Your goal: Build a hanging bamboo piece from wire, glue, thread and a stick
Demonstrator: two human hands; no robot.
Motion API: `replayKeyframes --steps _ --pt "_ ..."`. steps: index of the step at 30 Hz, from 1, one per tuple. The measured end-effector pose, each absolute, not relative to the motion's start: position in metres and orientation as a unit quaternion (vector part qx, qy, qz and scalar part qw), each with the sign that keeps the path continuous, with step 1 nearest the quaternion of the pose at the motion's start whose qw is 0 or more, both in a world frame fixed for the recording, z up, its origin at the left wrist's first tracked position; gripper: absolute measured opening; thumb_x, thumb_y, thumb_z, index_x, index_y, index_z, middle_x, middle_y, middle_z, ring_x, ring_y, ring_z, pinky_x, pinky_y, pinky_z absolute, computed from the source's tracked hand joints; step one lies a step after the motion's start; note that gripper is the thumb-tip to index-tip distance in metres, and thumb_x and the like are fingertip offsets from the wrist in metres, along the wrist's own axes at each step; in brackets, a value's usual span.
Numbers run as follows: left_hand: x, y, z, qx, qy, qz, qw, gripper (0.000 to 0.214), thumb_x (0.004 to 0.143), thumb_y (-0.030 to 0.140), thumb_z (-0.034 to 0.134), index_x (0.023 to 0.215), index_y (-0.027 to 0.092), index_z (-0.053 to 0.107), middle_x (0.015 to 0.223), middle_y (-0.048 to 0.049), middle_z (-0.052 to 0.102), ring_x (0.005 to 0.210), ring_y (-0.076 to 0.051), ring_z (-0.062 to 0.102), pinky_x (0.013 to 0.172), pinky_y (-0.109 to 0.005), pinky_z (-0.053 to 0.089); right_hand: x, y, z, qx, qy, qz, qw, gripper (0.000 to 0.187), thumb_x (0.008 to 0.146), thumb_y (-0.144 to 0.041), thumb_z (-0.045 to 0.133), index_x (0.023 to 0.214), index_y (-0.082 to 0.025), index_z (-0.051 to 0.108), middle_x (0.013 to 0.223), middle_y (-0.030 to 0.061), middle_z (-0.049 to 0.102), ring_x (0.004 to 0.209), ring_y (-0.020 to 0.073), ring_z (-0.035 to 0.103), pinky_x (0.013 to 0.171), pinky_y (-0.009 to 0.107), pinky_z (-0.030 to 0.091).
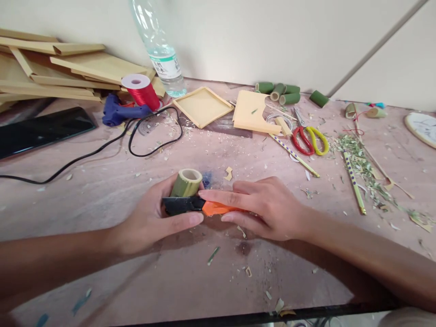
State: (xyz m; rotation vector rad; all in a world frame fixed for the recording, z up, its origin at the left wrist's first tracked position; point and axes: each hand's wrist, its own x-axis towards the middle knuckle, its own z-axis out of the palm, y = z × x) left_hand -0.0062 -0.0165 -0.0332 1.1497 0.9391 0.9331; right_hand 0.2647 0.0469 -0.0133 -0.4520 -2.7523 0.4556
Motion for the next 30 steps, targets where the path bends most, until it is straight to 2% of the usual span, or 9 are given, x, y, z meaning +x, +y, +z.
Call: replayKeyframes --steps 3,6,8,11,14,17,22,25,30 --pt "-0.003 -0.014 -0.03 0.501 0.414 0.41 0.64 0.039 0.076 0.03 0.096 0.096 0.017 0.066 0.086 0.0026 0.062 0.077 -0.013 0.056 0.07 -0.022 0.047 0.261 0.041 -0.014 -0.17 -0.966 0.1 0.167 0.048 0.119 -0.042 0.044 0.164 -0.028 0.048 0.089 -0.0023 0.063 0.066 0.0115 0.056 0.061 0.026 0.039" --pt "0.0 -0.011 -0.029 0.484 0.431 0.416 0.637 0.035 0.082 0.039 0.091 0.097 0.017 0.068 0.089 0.0002 0.067 0.08 -0.015 0.061 0.073 -0.025 0.05 0.261 0.041 -0.012 -0.2 -0.965 0.026 0.168 0.046 0.117 -0.043 0.049 0.162 -0.033 0.054 0.083 -0.0024 0.064 0.061 0.0125 0.053 0.058 0.028 0.038" --pt "0.0 -0.012 -0.029 0.494 0.455 0.409 0.617 0.033 0.085 0.042 0.088 0.093 0.018 0.066 0.085 0.0011 0.065 0.076 -0.015 0.059 0.07 -0.025 0.049 0.265 0.049 -0.009 -0.223 -0.959 0.005 0.177 0.043 0.116 -0.04 0.052 0.157 -0.031 0.061 0.083 -0.0006 0.068 0.062 0.0136 0.057 0.058 0.029 0.04" --pt "-0.003 -0.015 -0.03 0.546 0.472 0.352 0.596 0.039 0.086 0.043 0.086 0.077 0.02 0.057 0.068 0.0061 0.049 0.061 -0.01 0.044 0.058 -0.023 0.038 0.279 0.067 0.0 -0.335 -0.902 -0.006 0.272 0.041 0.114 -0.034 0.057 0.153 -0.027 0.068 0.093 0.0029 0.079 0.066 0.0143 0.062 0.06 0.028 0.044" --pt "-0.007 -0.016 -0.032 0.545 0.463 0.342 0.609 0.039 0.089 0.043 0.084 0.078 0.02 0.055 0.068 0.0072 0.043 0.06 -0.009 0.037 0.056 -0.023 0.032 0.293 0.077 0.013 -0.398 -0.85 -0.039 0.344 0.053 0.108 -0.037 0.069 0.161 -0.033 0.062 0.103 0.0047 0.082 0.062 0.0118 0.051 0.062 0.029 0.043" --pt "-0.007 -0.015 -0.034 0.507 0.453 0.373 0.631 0.033 0.091 0.041 0.085 0.087 0.019 0.06 0.074 0.0061 0.051 0.064 -0.009 0.043 0.059 -0.022 0.035 0.295 0.068 0.023 -0.335 -0.897 -0.011 0.29 0.058 0.109 -0.035 0.067 0.165 -0.039 0.055 0.111 0.0031 0.08 0.07 0.0129 0.059 0.066 0.029 0.045" --pt "-0.006 -0.015 -0.035 0.493 0.44 0.4 0.634 0.033 0.088 0.037 0.09 0.098 0.02 0.063 0.082 0.0045 0.061 0.07 -0.011 0.053 0.064 -0.022 0.043 0.277 0.047 0.017 -0.196 -0.965 0.073 0.156 0.048 0.116 -0.04 0.05 0.164 -0.031 0.053 0.086 -0.0021 0.066 0.061 0.0113 0.052 0.059 0.028 0.034" --pt "-0.005 -0.015 -0.035 0.518 0.444 0.399 0.612 0.036 0.084 0.037 0.093 0.103 0.02 0.068 0.092 0.0018 0.067 0.081 -0.014 0.06 0.071 -0.023 0.05 0.267 0.04 0.009 -0.18 -0.971 0.073 0.142 0.046 0.118 -0.039 0.045 0.162 -0.028 0.055 0.088 -0.0021 0.066 0.062 0.0104 0.052 0.061 0.028 0.035" --pt "-0.001 -0.014 -0.034 0.519 0.442 0.39 0.619 0.031 0.084 0.039 0.09 0.086 0.017 0.069 0.081 0.0019 0.064 0.074 -0.014 0.057 0.067 -0.024 0.048 0.262 0.035 0.003 -0.204 -0.965 0.046 0.16 0.043 0.119 -0.043 0.044 0.154 -0.031 0.065 0.083 -0.0023 0.066 0.059 0.0106 0.051 0.059 0.027 0.037"
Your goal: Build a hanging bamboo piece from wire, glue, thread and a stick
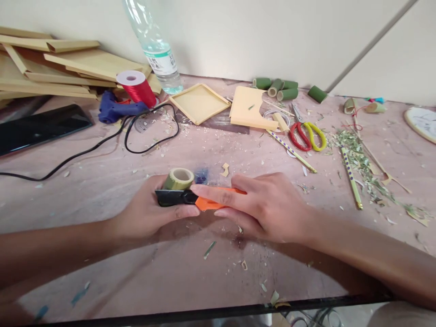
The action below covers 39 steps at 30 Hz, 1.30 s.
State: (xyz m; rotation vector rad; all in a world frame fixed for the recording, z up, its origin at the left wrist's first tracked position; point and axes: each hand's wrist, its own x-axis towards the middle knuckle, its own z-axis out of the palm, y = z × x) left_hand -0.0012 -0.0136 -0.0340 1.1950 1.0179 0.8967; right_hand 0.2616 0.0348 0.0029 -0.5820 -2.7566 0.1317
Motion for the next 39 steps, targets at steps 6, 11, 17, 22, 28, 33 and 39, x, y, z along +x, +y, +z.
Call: replayKeyframes --steps 6,11,17,22,28,33,39 --pt "-0.003 -0.018 -0.027 0.598 0.417 0.337 0.596 0.036 0.082 0.031 0.088 0.071 0.018 0.056 0.063 0.008 0.045 0.057 -0.008 0.036 0.053 -0.021 0.03 0.276 0.067 0.012 -0.378 -0.87 -0.03 0.317 0.041 0.113 -0.035 0.061 0.15 -0.023 0.07 0.077 -0.0016 0.07 0.057 0.0106 0.048 0.057 0.026 0.036" --pt "-0.005 -0.012 -0.033 0.524 0.468 0.412 0.58 0.038 0.094 0.042 0.081 0.078 0.018 0.056 0.07 0.0059 0.047 0.063 -0.01 0.041 0.058 -0.023 0.032 0.274 0.059 0.018 -0.299 -0.917 0.017 0.263 0.05 0.112 -0.035 0.062 0.162 -0.027 0.058 0.093 -0.0002 0.072 0.068 0.0105 0.057 0.062 0.026 0.041" --pt "-0.007 -0.013 -0.048 0.478 0.413 0.458 0.625 0.024 0.097 0.031 0.077 0.116 0.023 0.064 0.095 0.0021 0.06 0.085 -0.014 0.056 0.077 -0.025 0.046 0.268 0.046 0.002 -0.198 -0.963 0.048 0.178 0.049 0.118 -0.04 0.048 0.166 -0.029 0.047 0.089 -0.0026 0.062 0.063 0.0113 0.051 0.06 0.027 0.037" --pt "-0.005 -0.016 -0.05 0.481 0.4 0.456 0.633 0.027 0.102 0.038 0.078 0.12 0.024 0.062 0.105 0.0005 0.063 0.094 -0.015 0.06 0.082 -0.025 0.049 0.27 0.054 -0.005 -0.208 -0.961 0.069 0.168 0.049 0.117 -0.041 0.05 0.165 -0.029 0.048 0.088 -0.0037 0.062 0.065 0.0105 0.054 0.061 0.025 0.036" --pt "-0.001 -0.011 -0.04 0.46 0.406 0.459 0.643 0.036 0.096 0.036 0.086 0.104 0.022 0.054 0.084 0.0058 0.063 0.073 -0.01 0.056 0.066 -0.02 0.045 0.269 0.058 -0.008 -0.203 -0.954 0.15 0.163 0.049 0.118 -0.039 0.049 0.166 -0.03 0.047 0.092 -0.0024 0.066 0.072 0.011 0.06 0.066 0.024 0.039" --pt "-0.005 -0.008 -0.037 0.461 0.406 0.429 0.663 0.027 0.092 0.032 0.084 0.095 0.018 0.061 0.068 0.0064 0.06 0.061 -0.009 0.05 0.059 -0.021 0.038 0.262 0.058 -0.014 -0.185 -0.954 0.16 0.176 0.051 0.118 -0.038 0.049 0.168 -0.031 0.043 0.097 -0.0011 0.069 0.076 0.012 0.062 0.069 0.024 0.042" --pt "-0.025 -0.01 -0.036 0.459 0.387 0.431 0.674 0.031 0.083 0.03 0.092 0.096 0.017 0.067 0.084 0.0024 0.066 0.075 -0.011 0.059 0.069 -0.021 0.046 0.241 0.052 -0.015 -0.176 -0.955 0.158 0.178 0.051 0.118 -0.04 0.048 0.168 -0.031 0.044 0.092 -0.0019 0.066 0.072 0.0125 0.06 0.066 0.025 0.04"
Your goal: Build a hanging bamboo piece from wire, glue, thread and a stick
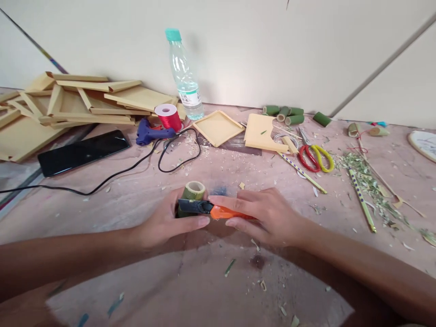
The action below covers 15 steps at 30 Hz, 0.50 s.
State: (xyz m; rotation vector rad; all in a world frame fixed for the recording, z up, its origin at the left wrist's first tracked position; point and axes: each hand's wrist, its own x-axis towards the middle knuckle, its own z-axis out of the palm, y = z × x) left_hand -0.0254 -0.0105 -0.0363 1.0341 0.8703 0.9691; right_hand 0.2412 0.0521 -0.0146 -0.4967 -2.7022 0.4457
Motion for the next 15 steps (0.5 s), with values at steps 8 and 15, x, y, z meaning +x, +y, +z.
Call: replayKeyframes --steps 8,15 --pt "-0.033 -0.007 -0.033 0.462 0.358 0.445 0.678 0.037 0.075 0.028 0.097 0.082 0.016 0.062 0.075 0.0045 0.058 0.067 -0.008 0.051 0.063 -0.018 0.042 0.226 0.045 -0.009 -0.179 -0.957 0.173 0.151 0.048 0.119 -0.04 0.044 0.165 -0.029 0.047 0.094 -0.0001 0.069 0.077 0.0146 0.065 0.069 0.027 0.041" --pt "-0.033 -0.008 -0.034 0.473 0.349 0.438 0.68 0.036 0.07 0.018 0.098 0.081 0.016 0.064 0.075 0.0045 0.057 0.068 -0.009 0.05 0.064 -0.018 0.043 0.225 0.044 -0.015 -0.164 -0.954 0.187 0.167 0.046 0.119 -0.041 0.045 0.162 -0.026 0.05 0.093 -0.0005 0.067 0.073 0.0128 0.06 0.066 0.026 0.04"
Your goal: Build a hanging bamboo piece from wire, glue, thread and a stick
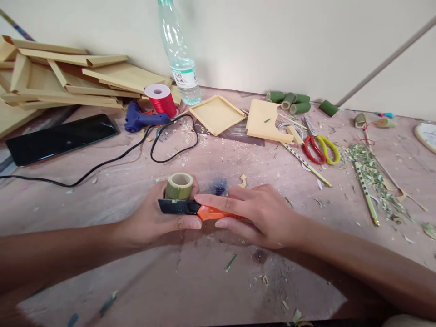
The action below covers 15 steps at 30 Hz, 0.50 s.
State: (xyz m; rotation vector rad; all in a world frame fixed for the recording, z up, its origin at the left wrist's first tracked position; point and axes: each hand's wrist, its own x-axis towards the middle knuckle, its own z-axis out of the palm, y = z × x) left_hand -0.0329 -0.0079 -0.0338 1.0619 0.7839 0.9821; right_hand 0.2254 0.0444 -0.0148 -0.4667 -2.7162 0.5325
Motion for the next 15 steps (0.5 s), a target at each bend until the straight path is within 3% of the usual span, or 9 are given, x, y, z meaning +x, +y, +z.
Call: replayKeyframes --steps 12,15 --pt "-0.0395 -0.0055 -0.0283 0.512 0.397 0.356 0.674 0.036 0.076 0.03 0.098 0.083 0.018 0.065 0.066 0.0063 0.053 0.058 -0.008 0.046 0.053 -0.019 0.036 0.2255 0.0387 -0.015 -0.182 -0.965 0.057 0.182 0.044 0.119 -0.046 0.043 0.159 -0.033 0.056 0.086 -0.0031 0.062 0.065 0.013 0.052 0.063 0.029 0.036" --pt "-0.0388 -0.0006 -0.0261 0.494 0.363 0.353 0.706 0.036 0.075 0.03 0.098 0.085 0.018 0.066 0.073 0.0044 0.057 0.064 -0.01 0.051 0.057 -0.02 0.042 0.2234 0.0353 -0.0125 -0.201 -0.959 0.04 0.198 0.044 0.119 -0.046 0.043 0.159 -0.033 0.057 0.087 -0.0028 0.066 0.064 0.0123 0.054 0.063 0.029 0.038"
